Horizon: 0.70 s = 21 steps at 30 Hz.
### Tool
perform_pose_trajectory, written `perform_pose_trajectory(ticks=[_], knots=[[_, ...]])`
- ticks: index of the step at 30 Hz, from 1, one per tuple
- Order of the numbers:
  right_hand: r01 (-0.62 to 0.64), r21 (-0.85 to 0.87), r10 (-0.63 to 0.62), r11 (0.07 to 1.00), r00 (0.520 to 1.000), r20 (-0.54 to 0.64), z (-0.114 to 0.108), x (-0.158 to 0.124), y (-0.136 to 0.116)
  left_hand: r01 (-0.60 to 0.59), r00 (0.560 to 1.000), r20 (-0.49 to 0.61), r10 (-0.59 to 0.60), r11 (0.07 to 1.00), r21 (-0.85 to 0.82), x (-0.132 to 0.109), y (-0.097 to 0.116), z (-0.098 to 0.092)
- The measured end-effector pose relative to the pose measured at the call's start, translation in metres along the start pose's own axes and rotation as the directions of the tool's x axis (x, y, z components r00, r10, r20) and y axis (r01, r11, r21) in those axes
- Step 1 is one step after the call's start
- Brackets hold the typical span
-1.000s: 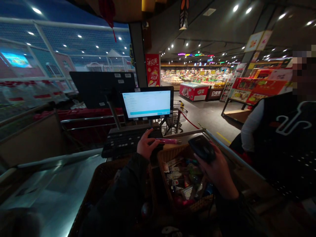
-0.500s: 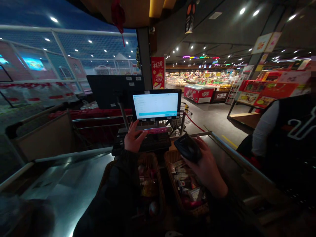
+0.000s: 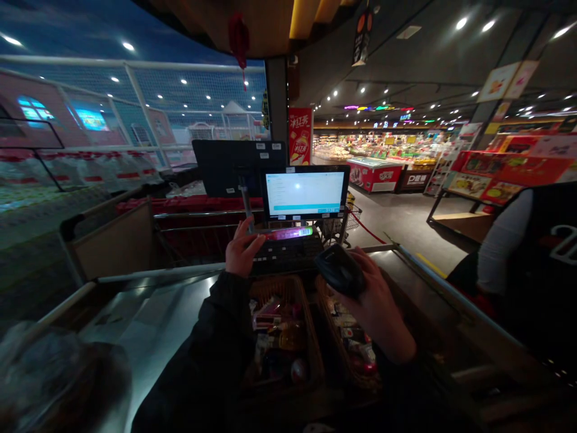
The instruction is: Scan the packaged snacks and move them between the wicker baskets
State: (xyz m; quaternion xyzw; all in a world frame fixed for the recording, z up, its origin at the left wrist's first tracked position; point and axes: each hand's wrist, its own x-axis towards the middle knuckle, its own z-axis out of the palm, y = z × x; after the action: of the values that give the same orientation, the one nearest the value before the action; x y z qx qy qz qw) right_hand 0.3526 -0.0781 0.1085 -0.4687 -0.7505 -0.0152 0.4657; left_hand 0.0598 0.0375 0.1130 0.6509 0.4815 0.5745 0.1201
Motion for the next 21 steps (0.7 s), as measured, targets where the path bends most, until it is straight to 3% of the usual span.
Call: perform_pose_trajectory(ticks=[11,21], knots=[[0.008,-0.004,-0.008,1.0,1.0,0.0,0.007,-0.007,-0.02,-0.001,1.0,-0.008,0.001,1.0,-0.027,-0.005,-0.004,-0.017],[-0.03,-0.021,0.031,0.999,0.998,0.05,0.025,-0.017,-0.023,0.076,0.997,-0.005,-0.076,0.997,-0.025,-0.02,-0.029,-0.031]])
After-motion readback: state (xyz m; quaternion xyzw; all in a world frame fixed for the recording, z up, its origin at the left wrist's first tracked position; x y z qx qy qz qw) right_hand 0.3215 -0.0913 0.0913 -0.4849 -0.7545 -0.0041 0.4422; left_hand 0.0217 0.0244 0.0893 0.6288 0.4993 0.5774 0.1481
